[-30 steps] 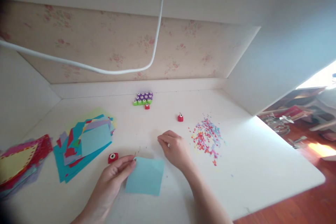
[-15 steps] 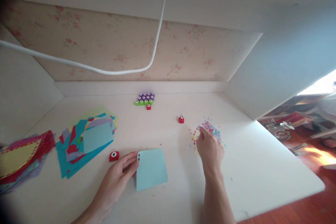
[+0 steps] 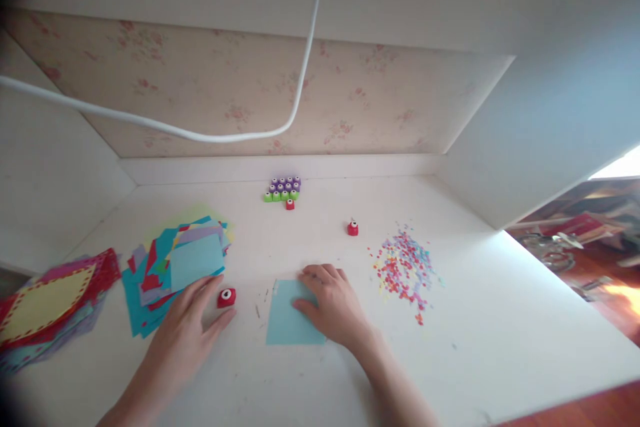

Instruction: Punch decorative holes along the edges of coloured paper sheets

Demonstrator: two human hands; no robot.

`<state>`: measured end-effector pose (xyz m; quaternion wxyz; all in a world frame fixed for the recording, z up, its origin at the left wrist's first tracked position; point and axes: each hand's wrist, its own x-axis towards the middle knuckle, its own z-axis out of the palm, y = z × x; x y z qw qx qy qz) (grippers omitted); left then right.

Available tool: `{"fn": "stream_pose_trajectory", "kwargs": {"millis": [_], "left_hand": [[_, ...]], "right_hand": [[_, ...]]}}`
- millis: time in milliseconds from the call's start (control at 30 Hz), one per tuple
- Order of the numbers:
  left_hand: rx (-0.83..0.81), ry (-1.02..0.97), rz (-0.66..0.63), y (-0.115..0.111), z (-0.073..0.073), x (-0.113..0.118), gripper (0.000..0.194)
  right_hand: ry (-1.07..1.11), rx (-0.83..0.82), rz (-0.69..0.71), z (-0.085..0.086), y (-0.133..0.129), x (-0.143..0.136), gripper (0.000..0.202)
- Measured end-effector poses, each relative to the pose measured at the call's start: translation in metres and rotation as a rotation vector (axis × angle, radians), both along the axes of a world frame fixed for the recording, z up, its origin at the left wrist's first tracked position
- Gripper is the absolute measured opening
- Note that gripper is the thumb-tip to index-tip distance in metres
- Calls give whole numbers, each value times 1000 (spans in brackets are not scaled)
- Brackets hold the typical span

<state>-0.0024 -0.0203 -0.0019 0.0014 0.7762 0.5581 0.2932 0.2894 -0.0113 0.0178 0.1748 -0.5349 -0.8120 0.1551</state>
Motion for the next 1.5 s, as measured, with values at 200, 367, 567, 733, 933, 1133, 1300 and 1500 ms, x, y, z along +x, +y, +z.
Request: {"fn": "stream_pose_trajectory", "kwargs": {"millis": [200, 367, 567, 733, 933, 1133, 1300, 1500], "left_hand": [[-142, -49, -117, 17, -10, -5, 26], [-226, -177, -240, 34, 12, 23, 24], [-337, -126, -367, 95, 33, 92, 21], [-341, -50, -341, 134, 26, 154, 26], [-350, 45, -344, 155, 22, 198, 29], [-409, 113, -410, 159, 23, 192, 25], [-437, 148, -456, 158, 24, 195, 13], [-431, 174, -417, 158, 25, 216, 28]], "right_hand": [[38, -5, -39, 0, 2, 1, 39], [176, 45, -60, -4, 3, -9, 24], [400, 171, -298, -9, 14, -5, 24], [467, 191, -593, -12, 30, 28, 31], [418, 198, -728, -21, 43, 54, 32], [153, 259, -720, -36, 52, 67, 45], [74, 178, -674, -37, 55, 69, 56], [104, 210, -649, -36, 54, 69, 53]]}}
